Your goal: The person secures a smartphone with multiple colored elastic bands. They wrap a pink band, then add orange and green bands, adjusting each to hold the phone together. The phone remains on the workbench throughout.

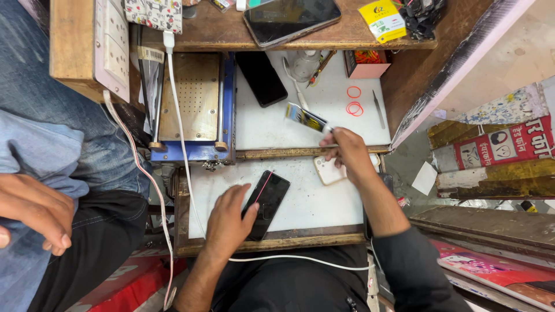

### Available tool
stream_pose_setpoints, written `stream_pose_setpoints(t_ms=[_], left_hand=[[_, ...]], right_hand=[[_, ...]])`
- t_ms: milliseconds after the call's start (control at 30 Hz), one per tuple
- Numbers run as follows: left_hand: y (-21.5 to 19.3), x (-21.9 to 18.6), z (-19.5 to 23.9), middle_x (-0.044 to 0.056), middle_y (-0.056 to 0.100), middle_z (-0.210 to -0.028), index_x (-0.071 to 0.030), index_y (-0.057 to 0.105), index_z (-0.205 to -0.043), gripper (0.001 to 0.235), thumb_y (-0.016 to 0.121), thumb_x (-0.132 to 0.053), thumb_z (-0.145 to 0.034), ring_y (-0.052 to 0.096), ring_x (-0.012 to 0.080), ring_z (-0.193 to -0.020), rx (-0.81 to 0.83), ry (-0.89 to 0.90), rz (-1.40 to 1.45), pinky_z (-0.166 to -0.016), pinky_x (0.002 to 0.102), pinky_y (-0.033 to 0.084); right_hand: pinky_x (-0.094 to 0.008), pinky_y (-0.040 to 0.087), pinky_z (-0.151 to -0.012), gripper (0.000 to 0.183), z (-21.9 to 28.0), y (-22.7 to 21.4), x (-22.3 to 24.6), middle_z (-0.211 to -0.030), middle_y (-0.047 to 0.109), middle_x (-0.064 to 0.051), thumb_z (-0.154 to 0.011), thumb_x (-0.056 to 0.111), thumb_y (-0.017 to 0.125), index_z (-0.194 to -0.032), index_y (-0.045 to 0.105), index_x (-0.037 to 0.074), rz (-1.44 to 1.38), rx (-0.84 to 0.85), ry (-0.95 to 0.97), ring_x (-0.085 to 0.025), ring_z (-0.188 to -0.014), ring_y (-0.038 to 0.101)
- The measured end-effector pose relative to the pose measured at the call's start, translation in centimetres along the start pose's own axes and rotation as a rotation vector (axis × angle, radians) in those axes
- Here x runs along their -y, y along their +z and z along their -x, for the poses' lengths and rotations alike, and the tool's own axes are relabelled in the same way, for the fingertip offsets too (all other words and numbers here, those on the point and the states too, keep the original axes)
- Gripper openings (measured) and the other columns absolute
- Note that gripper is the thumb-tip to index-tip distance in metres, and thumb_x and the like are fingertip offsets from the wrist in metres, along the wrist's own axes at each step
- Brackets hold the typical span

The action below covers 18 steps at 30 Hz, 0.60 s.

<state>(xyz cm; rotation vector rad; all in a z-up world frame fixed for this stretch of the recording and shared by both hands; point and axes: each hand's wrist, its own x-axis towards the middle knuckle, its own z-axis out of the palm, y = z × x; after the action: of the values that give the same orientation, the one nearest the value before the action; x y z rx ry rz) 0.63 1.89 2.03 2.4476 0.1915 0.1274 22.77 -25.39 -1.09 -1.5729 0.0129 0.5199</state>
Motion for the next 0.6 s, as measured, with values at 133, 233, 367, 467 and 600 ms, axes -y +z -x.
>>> stream_pose_setpoints(t_ms=[133,233,367,467,600], left_hand=[[2.2,-0.5,1.2,0.015,0.063,-0.125,-0.004,0.054,-0.138,0.066,0.079,-0.03,-0.083,0.056,0.0352,-0.117,0.043,-0.002,-0.193,-0.093,0.048,0.049],[3.1,-1.2,2.1,0.014,0.063,-0.121,-0.004,0.052,-0.14,0.072,0.081,-0.03,-0.079,0.055,0.0338,-0.114,0.013,-0.035,-0.225,-0.09,0.048,0.049],[3.2,-1.5,1.7,0.015,0.062,-0.118,-0.005,0.048,-0.144,0.078,0.084,-0.027,-0.078,0.055,0.0335,-0.111,0.043,-0.096,-0.208,-0.089,0.048,0.049],[3.2,-1.2,0.7,0.015,0.06,-0.117,-0.005,0.044,-0.148,0.083,0.085,-0.026,-0.079,0.055,0.0326,-0.109,0.122,-0.175,-0.152,-0.091,0.046,0.049],[3.9,-0.7,-0.1,0.017,0.06,-0.116,-0.007,0.045,-0.149,0.084,0.085,-0.021,-0.076,0.056,0.034,-0.108,0.139,-0.175,-0.01,-0.093,0.044,0.05]], right_hand=[[-0.032,0.056,-0.07,0.037,-3.0,-0.9,2.0,-0.085,0.08,-0.01,-0.102,0.042,0.058,-0.106,0.078,0.011,0.753,-0.088,-0.115,-0.021,-0.074,0.073],[-0.042,0.058,-0.079,0.021,-3.6,-3.0,3.9,-0.096,0.076,-0.013,-0.098,0.031,0.066,-0.106,0.078,0.016,0.987,-0.408,-0.426,-0.032,-0.084,0.073],[-0.046,0.056,-0.081,0.016,-3.9,-5.0,6.0,-0.102,0.074,-0.013,-0.092,0.027,0.074,-0.102,0.08,0.016,1.124,-0.469,-0.336,-0.036,-0.087,0.071],[-0.046,0.055,-0.082,0.016,-3.7,-4.9,6.1,-0.106,0.073,-0.012,-0.089,0.022,0.074,-0.102,0.081,0.017,1.222,-0.368,-0.473,-0.034,-0.094,0.069],[-0.045,0.054,-0.084,0.014,-4.0,-4.4,5.1,-0.112,0.071,-0.009,-0.09,0.022,0.074,-0.102,0.079,0.016,1.209,-0.364,-0.408,-0.034,-0.096,0.068]])
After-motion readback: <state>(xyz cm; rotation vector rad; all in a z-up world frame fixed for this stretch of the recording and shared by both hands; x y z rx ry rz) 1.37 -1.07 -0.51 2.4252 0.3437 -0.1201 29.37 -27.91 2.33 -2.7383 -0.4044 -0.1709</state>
